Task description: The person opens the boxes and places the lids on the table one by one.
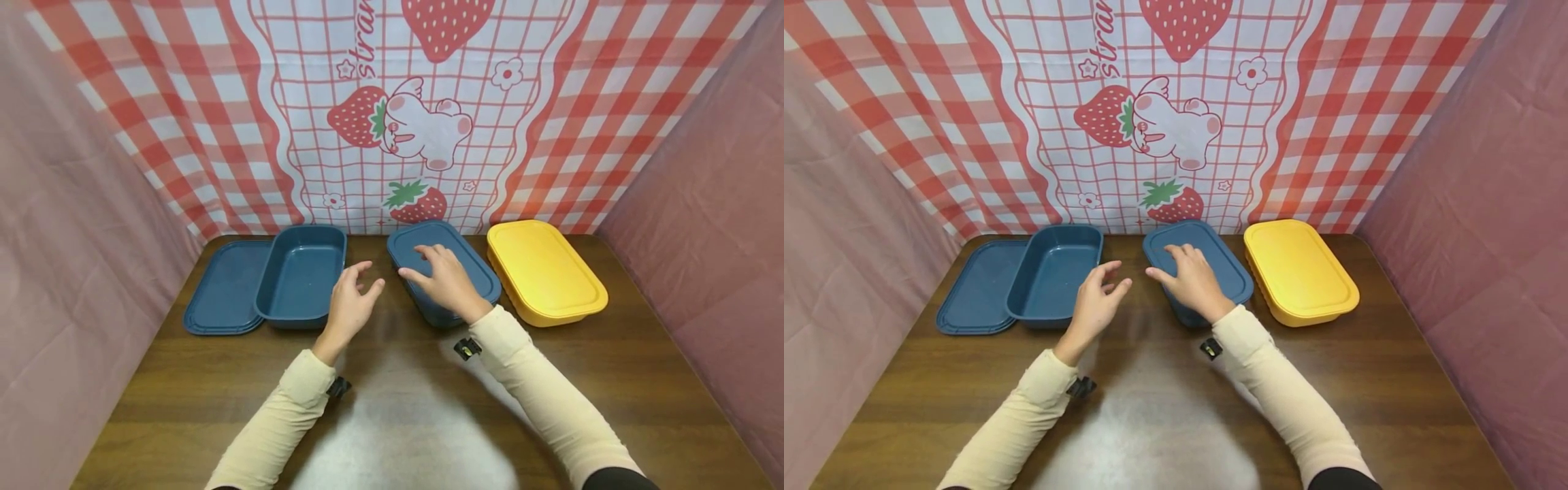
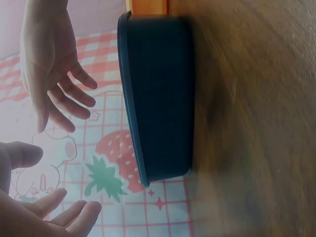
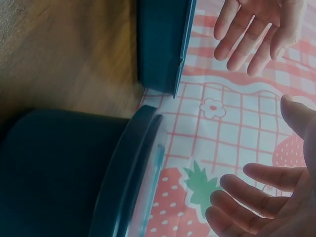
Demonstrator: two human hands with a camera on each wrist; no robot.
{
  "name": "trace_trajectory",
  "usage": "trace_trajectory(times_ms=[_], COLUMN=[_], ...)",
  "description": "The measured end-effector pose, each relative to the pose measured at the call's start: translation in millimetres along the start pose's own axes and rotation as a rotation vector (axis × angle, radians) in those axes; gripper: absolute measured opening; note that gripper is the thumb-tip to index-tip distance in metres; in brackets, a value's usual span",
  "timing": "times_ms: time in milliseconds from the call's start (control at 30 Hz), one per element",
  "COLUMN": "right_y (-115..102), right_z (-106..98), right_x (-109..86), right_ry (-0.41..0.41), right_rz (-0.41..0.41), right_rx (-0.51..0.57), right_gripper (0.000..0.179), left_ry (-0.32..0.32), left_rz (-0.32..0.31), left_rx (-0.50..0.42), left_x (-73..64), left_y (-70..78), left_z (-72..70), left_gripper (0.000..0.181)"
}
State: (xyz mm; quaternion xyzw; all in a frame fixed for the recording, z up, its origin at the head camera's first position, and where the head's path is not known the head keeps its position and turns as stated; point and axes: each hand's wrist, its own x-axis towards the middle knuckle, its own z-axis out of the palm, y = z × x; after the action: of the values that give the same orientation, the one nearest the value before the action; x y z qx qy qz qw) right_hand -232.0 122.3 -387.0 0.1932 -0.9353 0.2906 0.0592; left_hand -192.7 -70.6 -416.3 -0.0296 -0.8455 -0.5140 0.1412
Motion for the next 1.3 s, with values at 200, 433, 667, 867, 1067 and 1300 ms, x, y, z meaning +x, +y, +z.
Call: trace_trajectory(times_ms=[200,433,667,867,1067,1300], right_y=[5.9,10.3,19.6,25.9,34.4,42.2], right_z=[-2.7,-7.1,-10.1,-11.0,-12.8,-16.6], right_x=[-0.3,-0.7,-1.4,-1.2,-1.9,-1.8], right_ry=[-0.007,-0.016,-0.008,-0.013,-0.014,-0.02], right_rz=[0.027,0.054,0.065,0.058,0.098,0.137], right_rx=[-0.008,-0.013,-0.049,-0.089,-0.105,-0.124], right_gripper=[0.064,0.067,0.07,0.074,0.074,0.075], left_ry=[-0.074,-0.115,-0.133,-0.156,-0.191,-0.234], left_rz=[-0.05,-0.081,-0.101,-0.131,-0.153,-0.202], left_rx=[0.01,-0.008,0.022,0.04,0.053,0.051], left_x=[0.7,0.5,1.7,1.4,0.7,0.9], left_y=[2.2,3.7,1.7,-0.8,-3.0,-6.1], left_z=[10.3,21.1,30.7,37.5,43.4,49.1], left_gripper=[0.048,0.05,0.059,0.065,0.069,0.072])
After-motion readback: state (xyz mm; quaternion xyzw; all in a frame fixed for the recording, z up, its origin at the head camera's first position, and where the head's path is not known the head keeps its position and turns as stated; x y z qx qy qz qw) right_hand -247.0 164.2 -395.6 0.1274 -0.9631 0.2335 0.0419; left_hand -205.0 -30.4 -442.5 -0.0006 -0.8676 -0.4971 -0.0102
